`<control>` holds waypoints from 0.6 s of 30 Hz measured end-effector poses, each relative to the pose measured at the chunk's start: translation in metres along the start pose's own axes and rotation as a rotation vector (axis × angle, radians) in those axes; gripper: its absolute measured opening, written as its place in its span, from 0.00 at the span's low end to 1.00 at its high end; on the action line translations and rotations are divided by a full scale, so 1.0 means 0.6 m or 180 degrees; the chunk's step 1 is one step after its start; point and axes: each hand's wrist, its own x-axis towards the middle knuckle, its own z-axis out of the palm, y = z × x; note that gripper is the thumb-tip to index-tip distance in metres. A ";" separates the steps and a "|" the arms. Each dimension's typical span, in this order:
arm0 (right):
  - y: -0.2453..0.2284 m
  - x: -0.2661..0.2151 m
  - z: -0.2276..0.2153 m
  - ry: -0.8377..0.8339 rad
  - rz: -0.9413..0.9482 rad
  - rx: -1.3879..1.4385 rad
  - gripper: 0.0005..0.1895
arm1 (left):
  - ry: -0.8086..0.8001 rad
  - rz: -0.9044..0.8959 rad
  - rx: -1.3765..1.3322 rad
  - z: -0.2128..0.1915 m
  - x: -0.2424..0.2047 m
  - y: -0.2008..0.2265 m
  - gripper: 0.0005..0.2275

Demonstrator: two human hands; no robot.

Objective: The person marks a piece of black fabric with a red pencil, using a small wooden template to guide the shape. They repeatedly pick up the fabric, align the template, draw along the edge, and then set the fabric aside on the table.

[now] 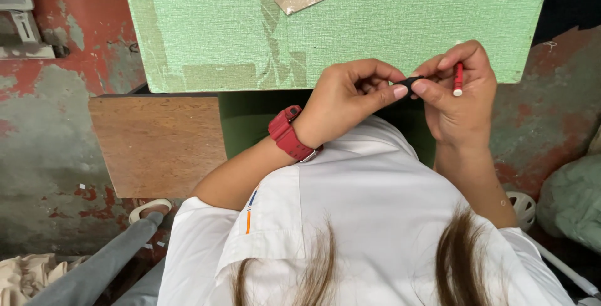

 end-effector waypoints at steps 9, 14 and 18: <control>-0.022 -0.018 0.009 -0.0177 -0.0581 -0.0391 0.24 | 0.0210 0.0268 -0.0069 0.009 -0.013 0.010 0.02; -0.051 -0.029 0.037 -0.0347 -0.1372 -0.0992 0.21 | 0.0125 0.2240 0.1710 -0.016 -0.019 0.010 0.03; -0.060 -0.037 0.045 -0.0393 -0.2108 -0.1616 0.23 | 0.0160 0.4270 0.3292 -0.032 -0.015 0.046 0.06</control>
